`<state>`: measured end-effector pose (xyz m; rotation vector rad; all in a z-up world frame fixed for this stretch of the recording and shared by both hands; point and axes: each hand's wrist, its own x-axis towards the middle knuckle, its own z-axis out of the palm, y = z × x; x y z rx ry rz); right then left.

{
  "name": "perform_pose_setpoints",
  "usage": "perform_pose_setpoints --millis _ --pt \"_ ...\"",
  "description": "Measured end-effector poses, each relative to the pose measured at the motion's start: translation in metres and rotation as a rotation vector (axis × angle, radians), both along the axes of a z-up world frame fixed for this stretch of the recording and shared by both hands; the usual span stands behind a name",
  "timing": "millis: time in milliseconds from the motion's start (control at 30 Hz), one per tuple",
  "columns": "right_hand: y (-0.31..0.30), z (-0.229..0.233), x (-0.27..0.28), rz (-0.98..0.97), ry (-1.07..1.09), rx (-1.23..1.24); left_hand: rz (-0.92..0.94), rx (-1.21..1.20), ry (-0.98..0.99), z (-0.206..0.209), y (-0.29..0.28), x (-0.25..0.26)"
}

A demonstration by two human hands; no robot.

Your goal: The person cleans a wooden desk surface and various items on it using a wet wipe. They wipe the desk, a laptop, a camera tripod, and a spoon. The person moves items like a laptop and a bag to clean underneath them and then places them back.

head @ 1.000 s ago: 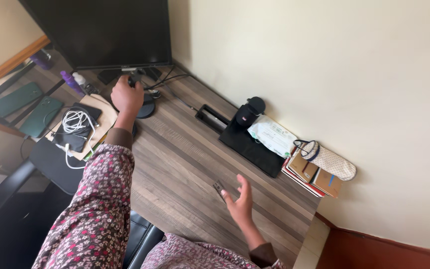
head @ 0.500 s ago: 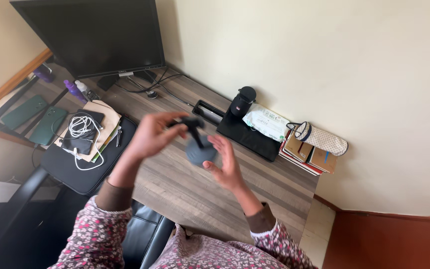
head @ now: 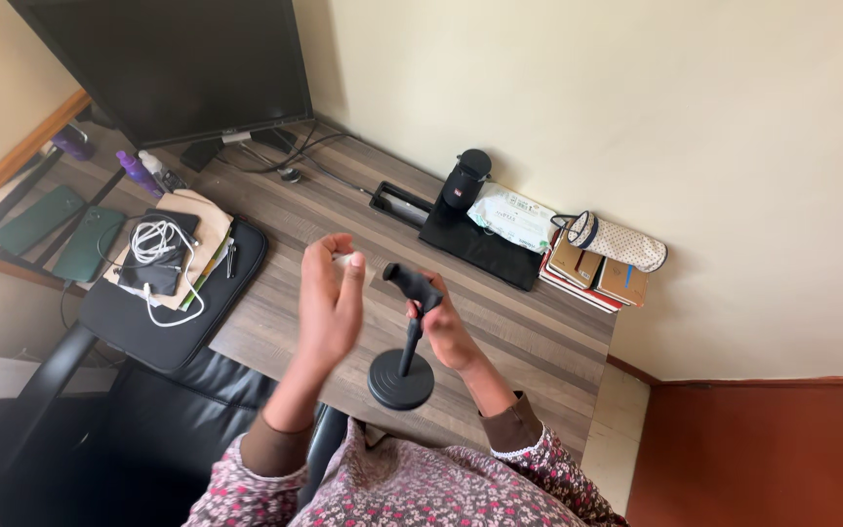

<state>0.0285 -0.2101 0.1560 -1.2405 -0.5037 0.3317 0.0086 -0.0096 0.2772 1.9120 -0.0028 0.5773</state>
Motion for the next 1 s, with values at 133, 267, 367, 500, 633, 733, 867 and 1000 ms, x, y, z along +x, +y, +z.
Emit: perform_pose_setpoints --millis 133,267,367,500,633,733,867,1000 --pt "0.009 0.006 -0.008 -0.03 0.168 0.209 -0.019 0.083 -0.343 0.0 -0.037 -0.013" --pt "0.01 0.01 -0.012 -0.062 0.208 0.175 -0.147 0.213 -0.529 0.0 -0.057 -0.032" --pt "0.005 0.008 -0.016 -0.09 0.151 0.216 -0.191 0.05 -0.392 -0.005 -0.062 -0.044" --pt "0.001 0.007 -0.02 -0.127 0.103 0.23 -0.32 -0.101 -0.089 -0.015 -0.053 -0.048" --pt "-0.002 0.0 -0.019 -0.199 0.029 0.186 -0.45 -0.392 0.005 -0.024 -0.042 -0.044" --pt "-0.008 -0.004 -0.014 -0.221 -0.031 0.203 -0.205 -0.153 -0.007 -0.02 -0.036 -0.044" --pt "-0.006 0.01 -0.016 -0.199 -0.051 0.136 -0.079 0.126 -0.478 0.001 -0.042 -0.04" --pt "0.0 0.031 -0.027 -0.228 -0.068 0.062 -0.17 0.303 -0.623 0.01 -0.048 -0.029"
